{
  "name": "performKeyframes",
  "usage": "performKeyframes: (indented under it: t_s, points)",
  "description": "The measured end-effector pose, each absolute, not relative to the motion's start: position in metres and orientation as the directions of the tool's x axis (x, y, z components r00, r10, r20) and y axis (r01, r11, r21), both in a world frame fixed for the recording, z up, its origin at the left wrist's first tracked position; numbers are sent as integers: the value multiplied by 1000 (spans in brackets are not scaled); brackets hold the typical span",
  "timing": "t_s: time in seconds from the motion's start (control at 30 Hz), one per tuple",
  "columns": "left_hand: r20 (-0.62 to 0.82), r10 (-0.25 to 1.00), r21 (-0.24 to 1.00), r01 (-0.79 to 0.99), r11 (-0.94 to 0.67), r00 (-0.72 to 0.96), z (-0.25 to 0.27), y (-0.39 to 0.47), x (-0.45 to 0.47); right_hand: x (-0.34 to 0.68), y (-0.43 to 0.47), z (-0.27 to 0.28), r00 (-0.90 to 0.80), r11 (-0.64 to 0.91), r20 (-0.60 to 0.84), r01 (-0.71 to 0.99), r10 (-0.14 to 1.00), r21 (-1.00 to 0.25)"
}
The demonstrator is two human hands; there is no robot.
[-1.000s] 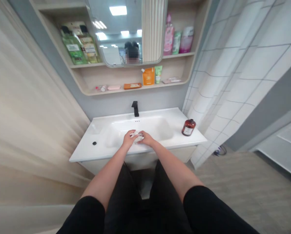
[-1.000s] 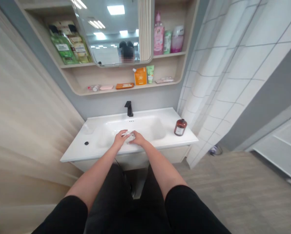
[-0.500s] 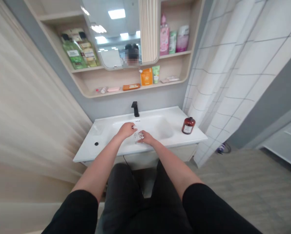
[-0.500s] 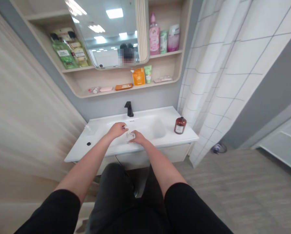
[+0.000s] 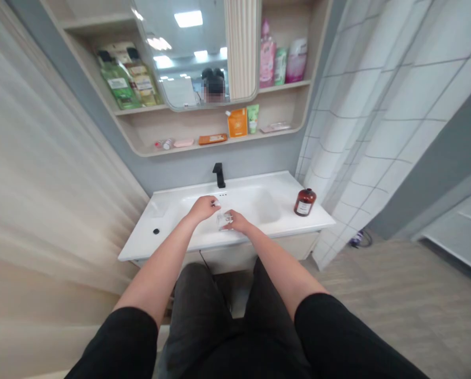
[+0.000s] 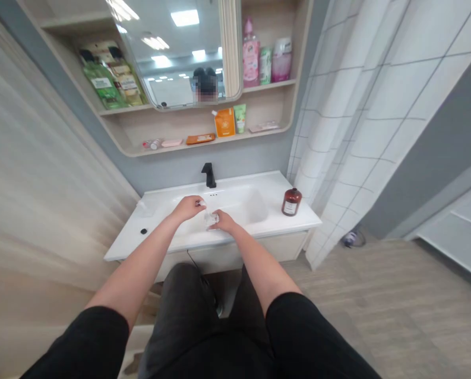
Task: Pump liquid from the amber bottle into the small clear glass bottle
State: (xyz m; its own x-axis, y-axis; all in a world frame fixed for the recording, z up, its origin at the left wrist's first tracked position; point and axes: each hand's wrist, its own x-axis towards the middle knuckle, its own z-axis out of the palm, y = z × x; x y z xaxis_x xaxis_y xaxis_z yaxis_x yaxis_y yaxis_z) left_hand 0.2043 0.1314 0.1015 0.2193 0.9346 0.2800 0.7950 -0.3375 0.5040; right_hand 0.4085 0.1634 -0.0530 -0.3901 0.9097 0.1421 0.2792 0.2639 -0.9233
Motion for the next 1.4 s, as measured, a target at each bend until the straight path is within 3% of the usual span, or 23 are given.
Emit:
performKeyframes:
  t_s: [0.3, 0.4, 0.5, 0.6, 0.7, 0.87, 1.03, 1.23, 1.4]
  points:
    - [257, 966, 693, 692, -204, 27, 94, 123, 180, 411, 168, -53, -398, 221, 100, 271, 912, -937]
    - [201, 976, 853, 506, -131, -86, 80, 117, 170, 410, 169, -57, -398, 206, 99, 237, 912, -949]
    - [110, 971, 975, 212, -64, -210, 62, 102, 156, 410, 168, -58, -388, 196, 99, 219, 916, -956]
    - [31, 948, 999, 15, -28, -315, 43, 78, 127, 412, 167, -57, -390, 194, 98, 215, 916, -957]
    - [-50, 912, 998, -49, 32, -407, 27, 52, 79, 413, 165, -54, -401, 200, 102, 209, 910, -957]
    - [-70, 718, 982, 80, 173, -692, 16, 20, -17, 413, 162, -50, -386, 193, 103, 204, 917, -960]
    - [-82, 587, 923, 161, 350, -806, 10, 8, -74, 414, 160, -49, -385, 224, 122, 233, 915, -947]
    - [60, 642, 656, 515, 552, -764, 2, 17, -87, 414, 161, -49, -384, 210, 102, 249, 918, -946]
    - [146, 645, 613, 580, 536, -750, -2, 19, -78, 415, 159, -45, -378, 214, 105, 260, 920, -941]
